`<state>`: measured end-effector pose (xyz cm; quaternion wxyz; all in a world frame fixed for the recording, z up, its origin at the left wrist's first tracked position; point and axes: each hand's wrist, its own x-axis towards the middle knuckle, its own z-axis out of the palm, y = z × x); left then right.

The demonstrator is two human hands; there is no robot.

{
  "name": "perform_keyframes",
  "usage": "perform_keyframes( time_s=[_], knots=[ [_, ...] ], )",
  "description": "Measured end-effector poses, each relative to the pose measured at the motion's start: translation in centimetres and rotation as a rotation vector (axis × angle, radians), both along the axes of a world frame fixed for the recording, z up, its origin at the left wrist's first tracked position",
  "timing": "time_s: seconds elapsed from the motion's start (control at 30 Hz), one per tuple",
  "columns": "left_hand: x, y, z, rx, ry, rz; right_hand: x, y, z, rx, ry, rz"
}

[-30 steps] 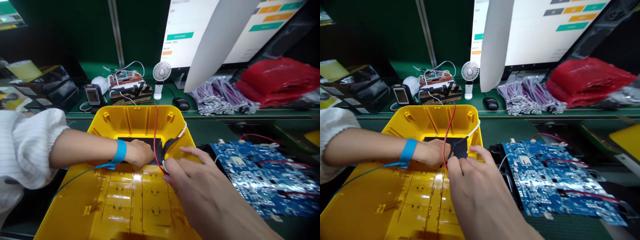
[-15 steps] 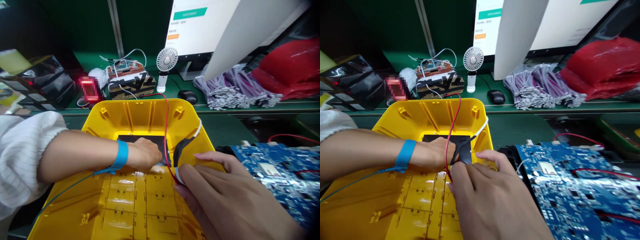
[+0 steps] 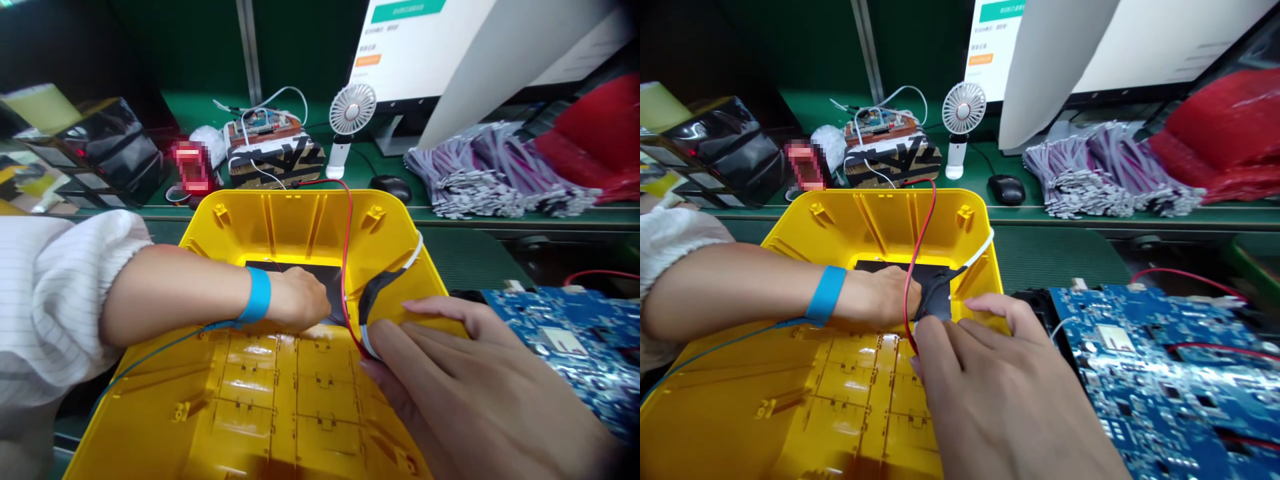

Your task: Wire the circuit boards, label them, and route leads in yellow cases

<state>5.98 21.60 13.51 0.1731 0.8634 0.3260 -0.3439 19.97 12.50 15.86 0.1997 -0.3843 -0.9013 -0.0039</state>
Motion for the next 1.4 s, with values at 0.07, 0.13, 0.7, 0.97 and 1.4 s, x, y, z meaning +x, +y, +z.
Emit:
perform_keyframes(
  time_s=[0.07,0.13,0.7,0.97,1.4],
  knots=[
    [0.1,0.0,0.1,-0.007,0.056,-0.057,0.0,0.0,0.0,0.007,-0.009,-0.006],
    [0.1,0.0,0.1,-0.011,0.101,-0.105,-0.1,0.0,0.1,0.013,-0.013,-0.005],
    [0.3,0.0,0.8,-0.011,0.170,-0.221,-0.1,-0.1,0.3,0.012,-0.041,-0.009],
    [0.4,-0.4,1.3,-0.047,0.148,-0.181,-0.3,0.0,0.4,0.020,-0.041,-0.013],
    [0.0,-0.5,0.8,-0.071,0.122,-0.153,-0.3,0.0,0.2,0.001,-0.012,-0.005]
  ],
)
